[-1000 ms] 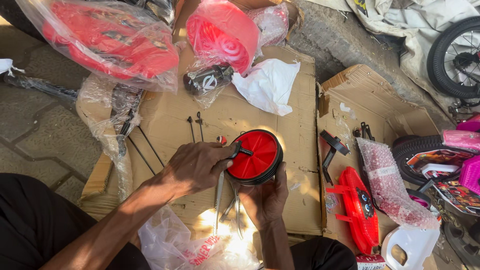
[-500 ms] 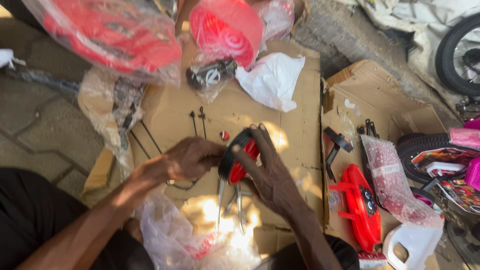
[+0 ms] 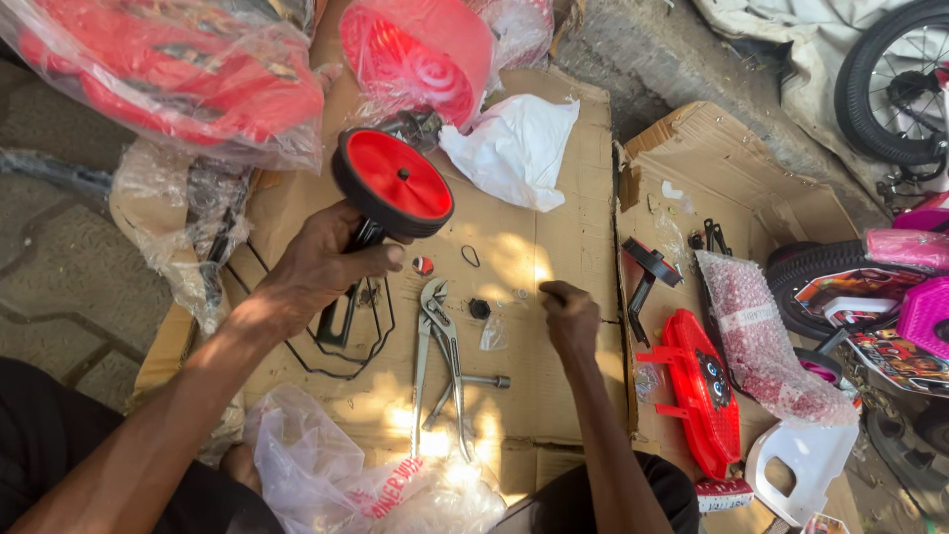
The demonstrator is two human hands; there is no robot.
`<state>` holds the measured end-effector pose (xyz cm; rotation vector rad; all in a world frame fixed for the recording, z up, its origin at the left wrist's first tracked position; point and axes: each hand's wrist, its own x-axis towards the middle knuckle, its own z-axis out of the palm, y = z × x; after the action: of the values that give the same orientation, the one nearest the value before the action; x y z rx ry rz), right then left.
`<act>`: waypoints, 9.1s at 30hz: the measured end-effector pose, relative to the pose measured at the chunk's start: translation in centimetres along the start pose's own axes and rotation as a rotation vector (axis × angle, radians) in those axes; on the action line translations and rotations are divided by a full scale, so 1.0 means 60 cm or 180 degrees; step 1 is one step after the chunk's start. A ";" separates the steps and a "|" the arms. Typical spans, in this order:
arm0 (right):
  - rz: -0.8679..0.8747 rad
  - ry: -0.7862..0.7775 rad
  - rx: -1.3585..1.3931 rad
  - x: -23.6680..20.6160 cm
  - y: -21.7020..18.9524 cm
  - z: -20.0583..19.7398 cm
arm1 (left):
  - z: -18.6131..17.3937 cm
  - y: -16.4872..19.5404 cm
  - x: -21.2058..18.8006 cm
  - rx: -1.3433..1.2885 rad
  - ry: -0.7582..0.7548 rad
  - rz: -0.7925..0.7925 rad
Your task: The person unpacks red wheels and metal hardware from plastic bags on a cardboard surface. They insert axles into the wheels, secure them with nuts using pliers, and attach black caps to the wheel hubs.
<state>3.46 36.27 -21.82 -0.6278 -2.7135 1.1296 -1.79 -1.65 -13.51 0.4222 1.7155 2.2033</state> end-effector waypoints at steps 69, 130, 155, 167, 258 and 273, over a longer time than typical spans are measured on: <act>-0.0721 0.0146 0.2497 -0.181 -0.309 -0.004 | 0.055 0.026 -0.022 0.2293 0.0086 0.1316; 0.1388 -0.0608 0.3073 -0.253 -0.219 0.052 | -0.021 0.015 0.022 0.0179 0.0928 0.0995; 0.0775 -0.1711 0.2331 -0.269 -0.344 0.093 | -0.052 -0.016 0.025 0.0949 0.0895 0.1077; 0.1093 -0.1638 0.2437 -0.279 -0.341 0.114 | -0.048 -0.011 0.021 0.1207 0.0919 0.1109; 0.2256 -0.3838 0.5839 -0.310 -0.320 0.041 | -0.038 -0.101 0.040 -0.1662 -0.0215 0.0028; 0.1878 -0.3006 0.4056 -0.302 -0.346 0.011 | -0.025 -0.012 0.032 -0.1756 -0.0271 -0.0117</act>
<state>12.92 15.00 -7.04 -0.7083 -1.4290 3.4222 -4.09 -2.02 -14.52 0.3309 0.9974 2.4598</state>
